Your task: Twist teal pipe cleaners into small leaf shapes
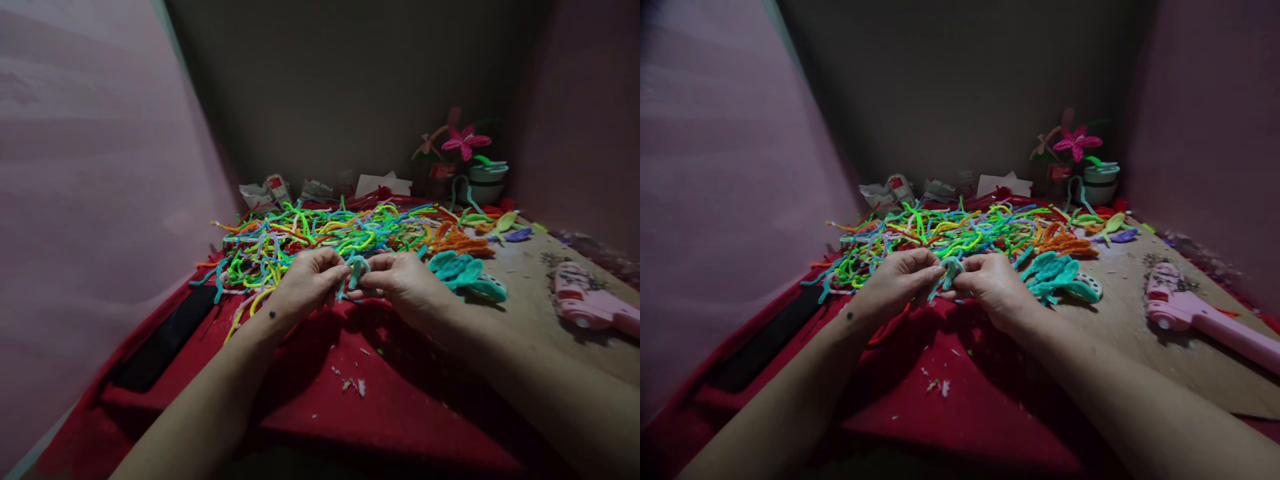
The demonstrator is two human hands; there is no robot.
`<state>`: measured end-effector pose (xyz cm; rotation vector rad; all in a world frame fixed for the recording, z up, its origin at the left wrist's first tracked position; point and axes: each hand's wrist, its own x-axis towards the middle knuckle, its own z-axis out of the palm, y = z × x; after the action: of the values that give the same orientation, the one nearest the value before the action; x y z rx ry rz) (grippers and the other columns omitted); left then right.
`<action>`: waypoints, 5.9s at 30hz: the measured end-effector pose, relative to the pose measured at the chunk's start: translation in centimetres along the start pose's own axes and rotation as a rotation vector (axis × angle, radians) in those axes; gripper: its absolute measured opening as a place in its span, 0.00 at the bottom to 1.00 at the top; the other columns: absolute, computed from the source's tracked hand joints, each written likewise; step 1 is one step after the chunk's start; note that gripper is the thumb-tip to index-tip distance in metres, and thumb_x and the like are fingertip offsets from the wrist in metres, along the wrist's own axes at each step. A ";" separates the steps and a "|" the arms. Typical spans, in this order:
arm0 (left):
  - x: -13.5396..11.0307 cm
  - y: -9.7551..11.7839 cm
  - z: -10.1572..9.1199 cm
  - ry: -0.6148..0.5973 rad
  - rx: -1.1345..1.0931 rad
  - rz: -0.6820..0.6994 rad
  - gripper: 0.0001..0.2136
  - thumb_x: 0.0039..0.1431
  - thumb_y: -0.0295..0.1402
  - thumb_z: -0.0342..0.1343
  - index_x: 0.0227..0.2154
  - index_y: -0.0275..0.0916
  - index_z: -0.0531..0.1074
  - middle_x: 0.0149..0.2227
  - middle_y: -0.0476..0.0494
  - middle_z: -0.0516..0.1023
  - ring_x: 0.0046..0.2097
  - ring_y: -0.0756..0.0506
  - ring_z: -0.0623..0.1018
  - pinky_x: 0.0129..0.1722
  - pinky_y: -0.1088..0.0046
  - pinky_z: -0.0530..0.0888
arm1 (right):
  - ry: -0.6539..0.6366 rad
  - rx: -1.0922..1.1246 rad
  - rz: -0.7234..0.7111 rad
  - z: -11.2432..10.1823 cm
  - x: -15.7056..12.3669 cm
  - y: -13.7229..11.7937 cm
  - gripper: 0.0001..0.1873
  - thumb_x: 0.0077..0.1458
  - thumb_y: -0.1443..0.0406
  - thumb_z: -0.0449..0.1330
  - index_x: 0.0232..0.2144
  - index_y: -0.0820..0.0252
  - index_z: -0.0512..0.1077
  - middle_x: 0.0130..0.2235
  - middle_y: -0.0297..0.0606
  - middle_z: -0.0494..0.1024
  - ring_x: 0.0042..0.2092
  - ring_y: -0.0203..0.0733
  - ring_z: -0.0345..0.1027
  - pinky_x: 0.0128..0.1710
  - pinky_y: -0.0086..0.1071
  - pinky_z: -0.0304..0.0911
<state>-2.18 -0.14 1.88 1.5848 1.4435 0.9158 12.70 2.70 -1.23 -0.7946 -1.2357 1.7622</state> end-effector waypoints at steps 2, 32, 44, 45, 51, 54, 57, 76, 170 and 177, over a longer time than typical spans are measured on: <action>0.1 -0.1 0.0 -0.005 0.021 0.004 0.08 0.52 0.35 0.52 0.23 0.36 0.64 0.12 0.56 0.63 0.13 0.56 0.61 0.13 0.83 0.57 | -0.011 0.006 0.003 0.0 0.0 0.0 0.03 0.34 0.74 0.60 0.18 0.66 0.71 0.21 0.31 0.71 0.24 0.31 0.68 0.33 0.29 0.69; 0.0 -0.3 0.0 -0.165 0.125 0.000 0.02 0.47 0.28 0.49 0.24 0.36 0.65 0.19 0.53 0.68 0.18 0.55 0.66 0.17 0.81 0.63 | -0.059 -0.197 -0.112 0.6 -0.6 -0.2 0.08 0.43 0.64 0.61 0.26 0.61 0.66 0.20 0.29 0.69 0.20 0.32 0.64 0.21 0.27 0.59; -0.2 0.2 -0.8 -0.088 -0.018 0.005 0.06 0.48 0.32 0.56 0.24 0.34 0.68 0.15 0.53 0.68 0.16 0.56 0.66 0.16 0.82 0.63 | 0.152 -0.333 -0.218 0.4 -0.3 -0.3 0.04 0.42 0.68 0.57 0.20 0.61 0.64 0.15 0.26 0.63 0.18 0.28 0.53 0.18 0.26 0.48; -0.3 0.3 -0.8 -0.075 -0.038 0.017 0.07 0.48 0.33 0.56 0.23 0.34 0.68 0.15 0.53 0.67 0.16 0.56 0.66 0.15 0.83 0.62 | 0.159 -0.341 -0.219 0.4 -0.3 -0.4 0.04 0.42 0.69 0.57 0.20 0.61 0.64 0.15 0.25 0.63 0.18 0.28 0.53 0.18 0.26 0.48; -0.6 0.4 0.3 0.045 -0.255 0.102 0.08 0.50 0.34 0.57 0.25 0.35 0.64 0.20 0.52 0.71 0.17 0.54 0.70 0.12 0.81 0.65 | 0.172 -0.344 -0.185 0.5 -0.5 -0.5 0.04 0.41 0.70 0.56 0.20 0.60 0.63 0.15 0.25 0.63 0.17 0.29 0.53 0.17 0.26 0.49; -0.6 0.3 0.8 0.064 -0.268 0.133 0.09 0.49 0.34 0.57 0.26 0.36 0.63 0.21 0.52 0.71 0.18 0.53 0.71 0.13 0.81 0.67 | 0.178 -0.330 -0.172 0.4 -0.5 -0.5 0.04 0.41 0.69 0.56 0.20 0.60 0.63 0.14 0.25 0.63 0.17 0.29 0.53 0.17 0.26 0.48; -0.6 0.4 1.2 0.069 -0.227 0.131 0.09 0.49 0.35 0.58 0.25 0.35 0.63 0.21 0.52 0.70 0.19 0.52 0.72 0.13 0.80 0.67 | 0.187 -0.332 -0.172 0.4 -0.5 -0.5 0.04 0.41 0.69 0.56 0.19 0.60 0.63 0.14 0.25 0.62 0.16 0.29 0.52 0.16 0.25 0.47; -0.4 -0.1 1.2 -0.105 -0.241 -0.047 0.12 0.44 0.34 0.61 0.24 0.36 0.62 0.16 0.54 0.69 0.16 0.55 0.66 0.16 0.81 0.62 | 0.070 -0.063 -0.068 -0.1 -0.1 0.1 0.04 0.39 0.69 0.58 0.18 0.61 0.64 0.14 0.28 0.64 0.14 0.29 0.55 0.13 0.25 0.51; -0.5 -0.4 2.6 0.103 -0.261 0.156 0.05 0.47 0.28 0.54 0.25 0.37 0.61 0.18 0.55 0.68 0.16 0.51 0.72 0.10 0.81 0.65 | 0.385 -1.261 -0.891 -0.3 -0.5 0.5 0.09 0.50 0.70 0.53 0.19 0.61 0.65 0.20 0.35 0.68 0.22 0.34 0.59 0.25 0.28 0.51; -0.4 -0.5 2.3 0.117 -0.271 0.126 0.06 0.47 0.30 0.55 0.25 0.36 0.63 0.18 0.54 0.68 0.17 0.51 0.72 0.10 0.80 0.67 | 0.241 -1.286 -0.834 -0.4 -0.5 0.1 0.10 0.50 0.71 0.50 0.20 0.61 0.66 0.21 0.37 0.70 0.24 0.35 0.59 0.26 0.28 0.51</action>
<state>-0.35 -0.68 0.40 1.4510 1.2472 1.2403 13.21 2.35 -1.44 -0.8876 -2.0764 0.0641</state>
